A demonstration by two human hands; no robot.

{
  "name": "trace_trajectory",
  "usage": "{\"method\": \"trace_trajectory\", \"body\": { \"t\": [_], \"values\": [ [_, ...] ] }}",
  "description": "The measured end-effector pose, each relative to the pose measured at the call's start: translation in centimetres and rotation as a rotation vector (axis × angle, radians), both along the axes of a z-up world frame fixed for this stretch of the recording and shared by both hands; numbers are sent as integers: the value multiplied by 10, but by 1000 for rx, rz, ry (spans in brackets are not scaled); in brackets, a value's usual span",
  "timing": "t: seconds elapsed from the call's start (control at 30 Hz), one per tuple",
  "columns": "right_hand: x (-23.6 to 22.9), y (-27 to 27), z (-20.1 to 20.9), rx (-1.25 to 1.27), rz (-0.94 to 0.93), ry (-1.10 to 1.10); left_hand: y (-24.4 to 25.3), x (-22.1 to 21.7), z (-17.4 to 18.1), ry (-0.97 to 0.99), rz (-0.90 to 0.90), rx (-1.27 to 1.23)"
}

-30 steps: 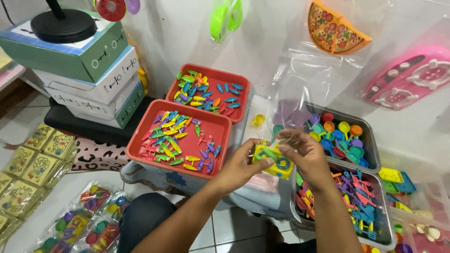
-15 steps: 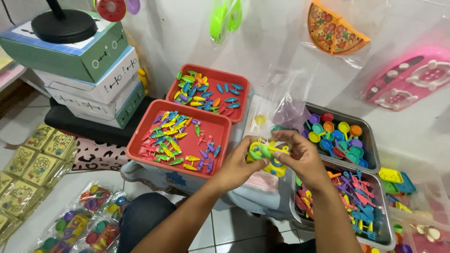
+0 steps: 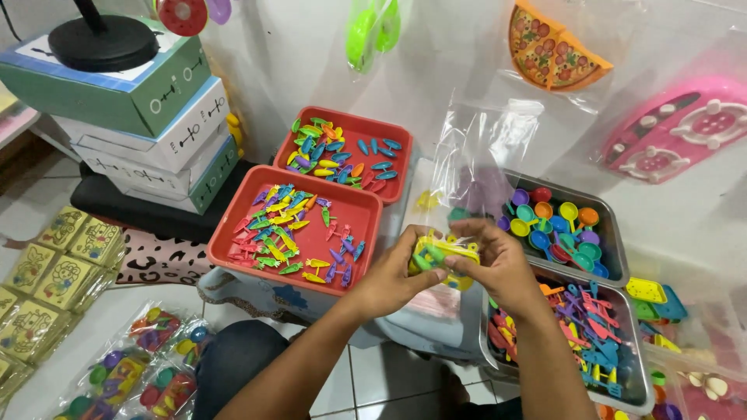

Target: The person assembles small plastic toy sets by placing a yellow toy stove and various miniature utensils into a clear plastic bag. They then wipe a purple toy stove with a cloth and place it into a bag. The person handles multiple toy sets and places them on the floor.

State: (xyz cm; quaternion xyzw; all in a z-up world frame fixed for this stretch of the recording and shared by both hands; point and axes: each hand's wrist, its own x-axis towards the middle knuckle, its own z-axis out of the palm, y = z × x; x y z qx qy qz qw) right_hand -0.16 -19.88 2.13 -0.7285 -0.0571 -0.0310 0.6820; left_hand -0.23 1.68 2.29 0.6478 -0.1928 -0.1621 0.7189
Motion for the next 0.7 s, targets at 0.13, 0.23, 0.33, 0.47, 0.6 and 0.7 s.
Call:
{"method": "trace_trajectory", "body": {
  "t": [0.13,0.23,0.33,0.47,0.6,0.7],
  "values": [
    [-1,-12,-3,-30,6,20,5,4,-1,-45,-11,5],
    [-7,-14,6,-95,81,87,4,11,-1,-86,74,-139],
    [-10,-6,12,-224,226,279,4,13,6,-42,154,-312],
    [-12,9,21,-432,332,310,7,11,13,-133,248,-346],
    [-12,-4,29,-482,354,343,8,12,13,-125,236,-347],
    [0,-21,33,-547,216,308,12,12,18,-100,226,-333]
  ]
}}
